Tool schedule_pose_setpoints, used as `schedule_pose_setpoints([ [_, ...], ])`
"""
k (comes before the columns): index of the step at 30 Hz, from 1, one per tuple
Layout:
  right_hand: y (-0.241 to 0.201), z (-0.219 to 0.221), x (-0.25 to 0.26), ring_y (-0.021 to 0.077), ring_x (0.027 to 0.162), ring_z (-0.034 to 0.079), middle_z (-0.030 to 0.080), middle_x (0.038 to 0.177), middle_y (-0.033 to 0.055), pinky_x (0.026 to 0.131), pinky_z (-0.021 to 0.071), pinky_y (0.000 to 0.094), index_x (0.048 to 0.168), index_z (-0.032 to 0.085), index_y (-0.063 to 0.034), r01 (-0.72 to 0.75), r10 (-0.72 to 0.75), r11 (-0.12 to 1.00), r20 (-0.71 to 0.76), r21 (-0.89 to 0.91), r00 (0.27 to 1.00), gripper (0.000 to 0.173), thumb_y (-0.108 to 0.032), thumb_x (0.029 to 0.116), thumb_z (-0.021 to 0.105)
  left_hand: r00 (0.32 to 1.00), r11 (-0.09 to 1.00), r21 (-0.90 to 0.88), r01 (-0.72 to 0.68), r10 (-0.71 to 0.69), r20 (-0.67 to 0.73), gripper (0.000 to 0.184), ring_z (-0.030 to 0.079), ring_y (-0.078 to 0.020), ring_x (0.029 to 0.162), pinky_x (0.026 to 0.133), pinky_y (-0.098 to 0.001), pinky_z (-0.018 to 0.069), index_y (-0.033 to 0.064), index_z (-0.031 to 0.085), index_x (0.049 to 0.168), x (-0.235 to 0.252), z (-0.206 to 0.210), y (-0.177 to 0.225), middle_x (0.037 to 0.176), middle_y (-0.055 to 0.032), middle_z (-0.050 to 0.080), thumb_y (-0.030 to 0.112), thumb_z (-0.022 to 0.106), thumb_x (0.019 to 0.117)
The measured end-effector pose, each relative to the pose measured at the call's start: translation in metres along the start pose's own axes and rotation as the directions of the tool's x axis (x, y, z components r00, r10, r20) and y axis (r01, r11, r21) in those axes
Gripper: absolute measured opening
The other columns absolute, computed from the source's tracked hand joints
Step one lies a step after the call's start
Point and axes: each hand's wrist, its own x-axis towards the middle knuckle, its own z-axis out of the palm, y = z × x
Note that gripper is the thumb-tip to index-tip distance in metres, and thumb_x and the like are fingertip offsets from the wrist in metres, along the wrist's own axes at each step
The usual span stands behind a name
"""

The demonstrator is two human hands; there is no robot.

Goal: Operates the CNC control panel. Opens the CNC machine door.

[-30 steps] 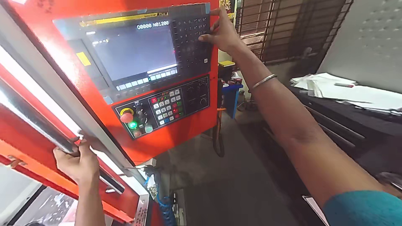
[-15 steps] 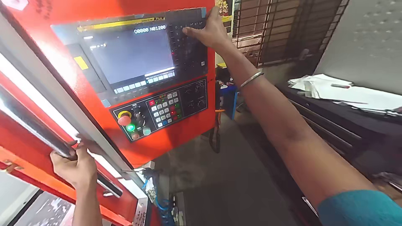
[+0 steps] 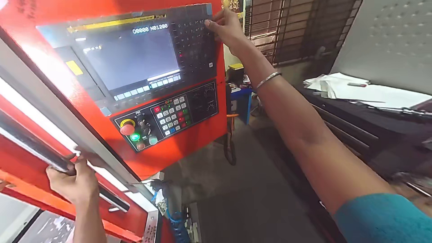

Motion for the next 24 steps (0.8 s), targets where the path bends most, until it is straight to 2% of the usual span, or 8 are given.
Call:
schedule_pose_setpoints([
  [3, 0.009, -0.008, -0.009, 0.0183, 0.083, 0.069, 0.068, 0.102, 0.0134, 0.077, 0.0605, 0.0347, 0.134, 0.05, -0.0004, 0.081, -0.094, 0.991, 0.12, 0.107, 0.988, 0.052, -0.013, 0.0915, 0.076, 1.0, 1.0, -0.012, -0.009, 0.009, 0.006, 0.039, 0.051, 0.0014, 0.062, 0.055, -0.0193, 0.0476, -0.0047, 0.05, 0.129, 0.0, 0.0, -0.002, 0.089, 0.0004, 0.054, 0.015, 0.06, 0.096],
  [6, 0.017, -0.007, -0.016, 0.0208, 0.087, 0.071, 0.066, 0.105, 0.0153, 0.081, 0.0623, 0.0366, 0.138, 0.048, -0.0007, 0.128, -0.142, 0.986, 0.131, 0.104, 0.981, 0.061, -0.003, 0.0855, 0.08, 1.0, 1.0, -0.007, -0.021, 0.021, 0.005, 0.038, 0.05, 0.0013, 0.062, 0.056, -0.0194, 0.0471, -0.0056, 0.05, 0.128, -0.001, 0.0, -0.001, 0.088, 0.0004, 0.054, 0.015, 0.059, 0.0963],
  [11, 0.023, -0.004, -0.015, 0.0191, 0.083, 0.069, 0.066, 0.098, 0.0124, 0.079, 0.0613, 0.0368, 0.133, 0.053, -0.0016, 0.157, -0.157, 0.988, 0.073, 0.002, 0.985, 0.057, -0.009, 0.0846, 0.083, 1.0, 1.0, -0.004, -0.015, 0.015, -0.001, 0.036, 0.049, 0.0019, 0.063, 0.057, -0.0184, 0.0464, -0.0051, 0.051, 0.126, -0.001, 0.0, 0.001, 0.087, 0.0011, 0.053, 0.014, 0.06, 0.0969],
  [14, 0.011, -0.008, -0.016, 0.0186, 0.078, 0.069, 0.067, 0.097, 0.0136, 0.076, 0.0611, 0.0368, 0.131, 0.05, 0.0004, 0.052, -0.044, 0.997, 0.126, -0.06, 0.991, 0.056, -0.012, 0.0865, 0.081, 1.0, 1.0, 0.005, -0.019, 0.019, -0.006, 0.035, 0.049, 0.0024, 0.063, 0.057, -0.0176, 0.0458, -0.005, 0.053, 0.124, -0.001, 0.001, 0.001, 0.087, 0.0015, 0.052, 0.014, 0.06, 0.0959],
  [17, -0.008, -0.011, -0.012, 0.0201, 0.079, 0.071, 0.068, 0.102, 0.0161, 0.076, 0.0614, 0.0371, 0.131, 0.049, 0.0007, -0.072, 0.091, 0.991, 0.174, -0.113, 0.98, 0.057, -0.009, 0.0852, 0.082, 1.0, 1.0, -0.002, 0.0, 0.0, 0.004, 0.037, 0.05, 0.0015, 0.062, 0.056, -0.019, 0.047, -0.0045, 0.052, 0.126, -0.001, 0.0, 0.0, 0.088, 0.0008, 0.053, 0.015, 0.06, 0.0955],
  [20, -0.01, -0.013, -0.007, 0.0223, 0.083, 0.072, 0.067, 0.107, 0.0178, 0.077, 0.0625, 0.0377, 0.13, 0.049, 0.0008, -0.11, 0.122, 0.992, 0.198, -0.068, 0.973, 0.057, -0.006, 0.0845, 0.082, 1.0, 1.0, -0.02, -0.003, 0.003, 0.012, 0.035, 0.049, 0.0021, 0.06, 0.055, -0.0177, 0.0458, -0.0043, 0.052, 0.124, -0.001, -0.001, 0.002, 0.083, 0.0026, 0.051, 0.014, 0.06, 0.0958],
  [24, -0.009, -0.014, -0.01, 0.0212, 0.088, 0.07, 0.065, 0.11, 0.0161, 0.08, 0.0619, 0.0367, 0.134, 0.048, -0.001, -0.141, 0.141, 0.99, 0.212, -0.017, 0.967, 0.059, -0.011, 0.0867, 0.081, 1.0, 1.0, -0.009, -0.015, 0.015, 0.009, 0.035, 0.048, 0.0027, 0.059, 0.054, -0.0171, 0.0456, -0.0046, 0.052, 0.124, -0.001, -0.001, -0.001, 0.083, 0.0027, 0.051, 0.015, 0.06, 0.0964],
])
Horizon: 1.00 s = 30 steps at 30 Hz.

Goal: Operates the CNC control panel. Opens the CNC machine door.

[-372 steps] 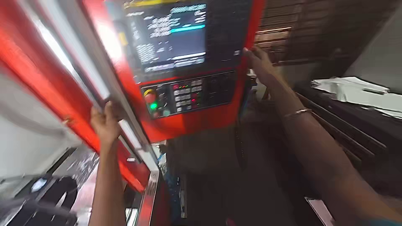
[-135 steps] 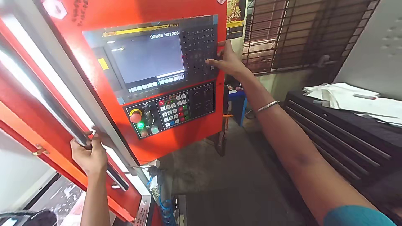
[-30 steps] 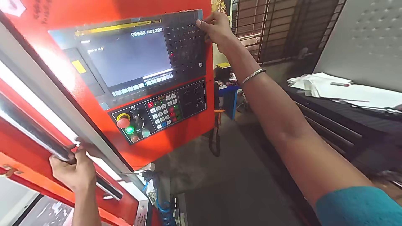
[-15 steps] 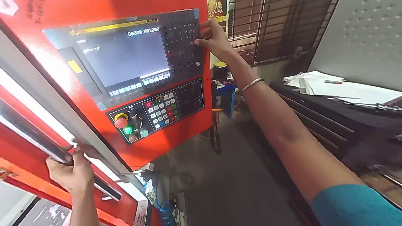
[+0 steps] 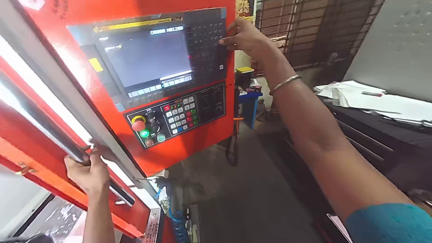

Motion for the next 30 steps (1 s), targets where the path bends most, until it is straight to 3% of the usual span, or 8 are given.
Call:
schedule_pose_setpoints([
  [6, 0.002, 0.004, 0.003, 0.0163, 0.078, 0.069, 0.066, 0.106, 0.0128, 0.075, 0.0605, 0.0334, 0.134, 0.045, -0.0015, 0.012, -0.014, 0.997, -0.024, -0.079, 1.0, 0.065, -0.026, 0.0877, 0.082, 1.0, 1.0, 0.022, -0.012, 0.012, -0.013, 0.03, 0.046, 0.0011, 0.053, 0.049, -0.0182, 0.0437, -0.0021, 0.056, 0.119, 0.002, 0.001, -0.005, 0.074, 0.0049, 0.048, 0.015, 0.059, 0.0948],
  [10, 0.003, 0.006, 0.005, 0.0181, 0.084, 0.07, 0.066, 0.112, 0.0141, 0.077, 0.0607, 0.0356, 0.134, 0.046, -0.0021, 0.007, -0.011, 0.995, -0.047, -0.095, 0.999, 0.067, -0.036, 0.0884, 0.081, 1.0, 1.0, 0.03, -0.002, 0.002, -0.015, 0.033, 0.048, 0.0011, 0.055, 0.05, -0.0184, 0.0448, -0.0023, 0.056, 0.122, 0.001, -0.001, -0.005, 0.076, 0.0042, 0.05, 0.015, 0.059, 0.0952],
  [15, -0.002, 0.011, 0.0, 0.0226, 0.089, 0.068, 0.063, 0.116, 0.0168, 0.079, 0.0593, 0.0414, 0.135, 0.047, -0.0014, -0.001, -0.011, 0.995, -0.113, -0.102, 0.993, 0.072, -0.048, 0.0889, 0.077, 1.0, 0.999, 0.033, -0.014, 0.014, -0.014, 0.037, 0.049, 0.0013, 0.062, 0.057, -0.0184, 0.0461, -0.0065, 0.053, 0.126, 0.0, 0.002, -0.004, 0.085, 0.0001, 0.053, 0.016, 0.06, 0.0974],
  [20, 0.006, 0.026, 0.003, 0.0272, 0.094, 0.069, 0.067, 0.111, 0.0156, 0.081, 0.0584, 0.0506, 0.132, 0.048, -0.0055, 0.001, -0.035, 0.988, -0.217, -0.156, 0.976, 0.081, -0.054, 0.0785, 0.084, 0.999, 0.998, 0.069, 0.002, 0.001, -0.042, 0.037, 0.049, 0.0003, 0.059, 0.054, -0.0202, 0.0461, -0.0058, 0.054, 0.124, 0.0, 0.002, -0.003, 0.084, -0.0002, 0.054, 0.018, 0.06, 0.0965],
  [23, 0.005, 0.028, 0.002, 0.0307, 0.096, 0.068, 0.068, 0.11, 0.0156, 0.084, 0.0545, 0.0568, 0.131, 0.051, -0.0059, -0.007, -0.056, 0.972, -0.263, -0.234, 0.963, 0.082, -0.057, 0.0767, 0.084, 0.999, 0.996, 0.085, -0.007, 0.011, -0.048, 0.036, 0.048, 0.0006, 0.061, 0.056, -0.0196, 0.0455, -0.0058, 0.054, 0.124, 0.0, 0.002, -0.002, 0.084, -0.0007, 0.053, 0.018, 0.059, 0.097],
  [30, 0.009, 0.016, 0.012, 0.025, 0.082, 0.068, 0.065, 0.107, 0.0161, 0.073, 0.0588, 0.0457, 0.123, 0.055, -0.0022, 0.005, -0.024, 0.995, -0.195, -0.096, 0.98, 0.063, -0.052, 0.0895, 0.075, 0.999, 0.995, 0.096, -0.014, 0.019, -0.044, 0.035, 0.047, 0.001, 0.062, 0.057, -0.0189, 0.0443, -0.0062, 0.054, 0.123, 0.0, 0.003, 0.002, 0.085, -0.001, 0.052, 0.016, 0.059, 0.0967],
])
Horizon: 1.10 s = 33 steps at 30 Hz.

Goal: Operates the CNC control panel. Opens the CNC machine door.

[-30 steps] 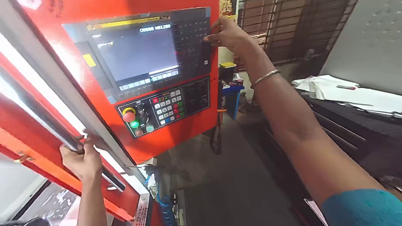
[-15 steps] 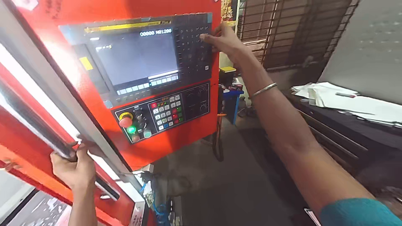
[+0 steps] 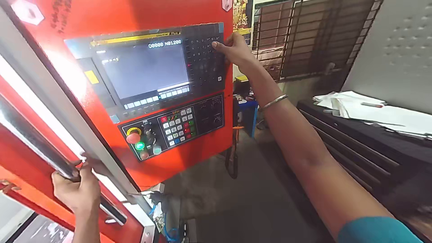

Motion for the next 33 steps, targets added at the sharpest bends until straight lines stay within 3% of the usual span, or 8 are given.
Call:
schedule_pose_setpoints([
  [4, -0.001, 0.003, -0.001, 0.0222, 0.076, 0.066, 0.065, 0.104, 0.0145, 0.069, 0.0584, 0.0419, 0.122, 0.056, -0.0029, -0.032, 0.033, 0.999, -0.029, 0.018, 0.999, 0.062, -0.051, 0.0882, 0.077, 1.0, 1.0, -0.012, 0.004, -0.004, 0.001, 0.035, 0.048, 0.0004, 0.063, 0.058, -0.0194, 0.045, -0.0056, 0.054, 0.123, 0.0, 0.0, -0.004, 0.087, -0.0014, 0.053, 0.016, 0.059, 0.0963],
  [10, 0.003, 0.009, -0.021, 0.0236, 0.091, 0.068, 0.065, 0.108, 0.0152, 0.082, 0.0583, 0.045, 0.137, 0.043, -0.0029, 0.072, -0.072, 0.997, 0.003, 0.01, 0.997, 0.082, -0.043, 0.0802, 0.086, 0.999, 0.997, -0.077, 0.022, -0.02, 0.028, 0.036, 0.047, 0.002, 0.062, 0.055, -0.0178, 0.0438, -0.0046, 0.052, 0.125, 0.0, -0.001, -0.004, 0.085, 0.0018, 0.051, 0.015, 0.059, 0.0952],
  [17, 0.001, 0.026, -0.022, 0.0324, 0.108, 0.064, 0.058, 0.128, 0.0186, 0.088, 0.0541, 0.0564, 0.138, 0.044, -0.0055, 0.035, -0.068, 0.98, -0.16, -0.197, 0.985, 0.102, -0.061, 0.0658, 0.089, 0.999, 0.999, -0.041, 0.022, -0.021, 0.025, 0.037, 0.047, 0.0009, 0.064, 0.059, -0.0187, 0.0442, -0.006, 0.053, 0.125, 0.001, -0.001, -0.001, 0.087, -0.0009, 0.053, 0.016, 0.059, 0.0956],
  [23, 0.018, 0.008, -0.029, 0.0209, 0.085, 0.069, 0.066, 0.101, 0.0125, 0.08, 0.0603, 0.0419, 0.14, 0.04, -0.004, 0.137, -0.137, 0.99, 0.037, 0.019, 0.99, 0.079, -0.03, 0.0819, 0.087, 0.998, 0.996, -0.091, 0.023, -0.019, 0.052, 0.037, 0.048, 0.002, 0.061, 0.055, -0.0179, 0.045, -0.0043, 0.052, 0.126, 0.0, -0.003, -0.006, 0.085, 0.0018, 0.052, 0.016, 0.06, 0.096],
  [26, 0.034, 0.007, -0.038, 0.0192, 0.082, 0.068, 0.065, 0.101, 0.0128, 0.078, 0.0607, 0.0386, 0.144, 0.04, -0.0029, 0.205, -0.211, 0.975, 0.064, 0.089, 0.975, 0.074, -0.018, 0.0858, 0.084, 0.998, 0.995, -0.094, 0.043, -0.038, 0.056, 0.037, 0.049, 0.0017, 0.06, 0.055, -0.0183, 0.0454, -0.0039, 0.051, 0.127, -0.001, -0.003, -0.005, 0.085, 0.0018, 0.052, 0.016, 0.059, 0.0961],
  [29, 0.015, 0.015, -0.081, 0.0215, 0.081, 0.067, 0.064, 0.1, 0.0179, 0.073, 0.0586, 0.0347, 0.142, 0.044, 0.0046, 0.264, -0.265, 0.964, -0.024, -0.043, 0.964, 0.062, -0.015, 0.0923, 0.075, 0.998, 0.996, -0.088, 0.036, -0.031, 0.053, 0.037, 0.047, 0.0014, 0.06, 0.055, -0.0182, 0.0445, -0.0053, 0.051, 0.127, -0.001, -0.002, -0.005, 0.084, 0.0016, 0.051, 0.015, 0.059, 0.0973],
  [31, -0.05, 0.014, -0.137, 0.0233, 0.097, 0.065, 0.063, 0.114, 0.0164, 0.088, 0.0543, 0.0375, 0.15, 0.039, -0.0034, -0.03, 0.035, 0.977, 0.024, -0.21, 0.999, 0.054, -0.016, 0.1027, 0.063, 0.998, 0.997, -0.069, 0.027, -0.024, 0.05, 0.034, 0.046, 0.0009, 0.06, 0.055, -0.0184, 0.0432, -0.0052, 0.052, 0.125, -0.001, -0.003, -0.005, 0.082, 0.0018, 0.051, 0.016, 0.058, 0.0979],
  [33, -0.034, 0.022, -0.14, 0.0303, 0.095, 0.065, 0.064, 0.112, 0.0199, 0.086, 0.0548, 0.0455, 0.149, 0.04, -0.0026, 0.053, -0.063, 0.962, -0.03, -0.269, 0.998, 0.051, -0.021, 0.1051, 0.059, 0.999, 0.998, -0.05, 0.025, -0.023, 0.048, 0.034, 0.047, -0.0006, 0.059, 0.054, -0.0202, 0.0444, -0.0045, 0.054, 0.124, -0.001, -0.003, -0.004, 0.08, 0.0015, 0.051, 0.017, 0.059, 0.0974],
])
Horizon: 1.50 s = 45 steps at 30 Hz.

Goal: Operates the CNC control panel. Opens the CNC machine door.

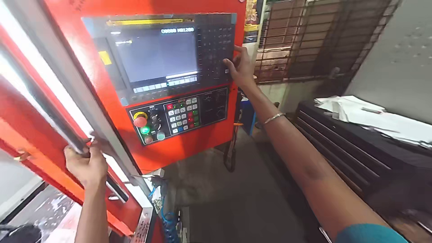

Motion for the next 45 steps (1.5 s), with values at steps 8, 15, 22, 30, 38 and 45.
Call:
schedule_pose_setpoints([
  [8, 0.089, 0.018, 0.073, 0.0314, 0.093, 0.066, 0.062, 0.113, 0.0203, 0.084, 0.0568, 0.0509, 0.159, 0.027, -0.0146, 0.165, -0.179, 0.977, 0.098, 0.132, 0.979, 0.088, -0.02, 0.0885, 0.08, 1.0, 0.999, -0.021, 0.029, -0.029, 0.004, 0.033, 0.049, -0.0028, 0.056, 0.054, -0.0228, 0.0457, 0.0001, 0.056, 0.122, 0.0, -0.001, 0.0, 0.076, 0.0013, 0.052, 0.019, 0.058, 0.0951],
  [15, 0.089, 0.02, 0.062, 0.0357, 0.101, 0.064, 0.06, 0.118, 0.0237, 0.089, 0.0538, 0.0548, 0.162, 0.024, -0.0125, 0.172, -0.182, 0.981, 0.119, 0.09, 0.976, 0.095, -0.026, 0.0874, 0.081, 1.0, 1.0, -0.019, 0.024, -0.024, -0.004, 0.031, 0.047, -0.0022, 0.055, 0.052, -0.0221, 0.044, 0.0016, 0.057, 0.119, 0.0, -0.001, -0.001, 0.073, 0.0031, 0.049, 0.021, 0.058, 0.0944],
  [22, 0.086, 0.025, 0.052, 0.0389, 0.113, 0.061, 0.056, 0.132, 0.0261, 0.093, 0.0521, 0.0568, 0.161, 0.028, -0.012, 0.131, -0.134, 0.991, 0.078, 0.04, 0.988, 0.09, -0.033, 0.0897, 0.079, 1.0, 1.0, -0.002, 0.027, -0.027, -0.01, 0.029, 0.046, -0.0023, 0.053, 0.052, -0.0216, 0.0429, 0.0021, 0.058, 0.117, -0.001, -0.001, -0.001, 0.07, 0.0035, 0.048, 0.021, 0.058, 0.0952],
  [30, 0.095, 0.033, -0.002, 0.0376, 0.116, 0.063, 0.051, 0.141, 0.0258, 0.092, 0.0562, 0.0532, 0.152, 0.047, -0.0099, 0.203, -0.203, 0.979, 0.03, -0.03, 0.979, 0.055, -0.026, 0.1019, 0.064, 1.0, 0.999, -0.039, 0.028, -0.027, 0.015, 0.03, 0.047, -0.0025, 0.051, 0.049, -0.0223, 0.0447, 0.0016, 0.056, 0.119, -0.001, -0.002, -0.004, 0.07, 0.0042, 0.048, 0.02, 0.058, 0.095],
  [38, 0.129, 0.08, -0.087, 0.0288, 0.094, 0.069, 0.065, 0.122, 0.0144, 0.079, 0.0582, 0.0529, 0.138, 0.06, -0.0124, 0.118, -0.109, 0.99, 0.121, -0.072, 0.987, 0.043, -0.035, 0.1017, 0.06, 0.999, 0.994, -0.105, -0.011, 0.015, 0.034, 0.03, 0.051, 0.0003, 0.053, 0.049, -0.0188, 0.0477, -0.0007, 0.053, 0.12, 0.001, -0.001, -0.008, 0.075, 0.0061, 0.051, 0.014, 0.058, 0.0954],
  [45, 0.131, 0.117, -0.116, 0.0297, 0.094, 0.07, 0.065, 0.123, 0.0149, 0.078, 0.0585, 0.0523, 0.138, 0.06, -0.0133, 0.097, -0.076, 0.993, 0.251, -0.07, 0.965, 0.046, -0.041, 0.1007, 0.058, 1.0, 0.998, -0.067, 0.002, -0.001, 0.024, 0.029, 0.05, 0.001, 0.053, 0.048, -0.0184, 0.0474, -0.0009, 0.052, 0.121, 0.0, -0.001, -0.008, 0.075, 0.0064, 0.05, 0.013, 0.058, 0.0969],
])
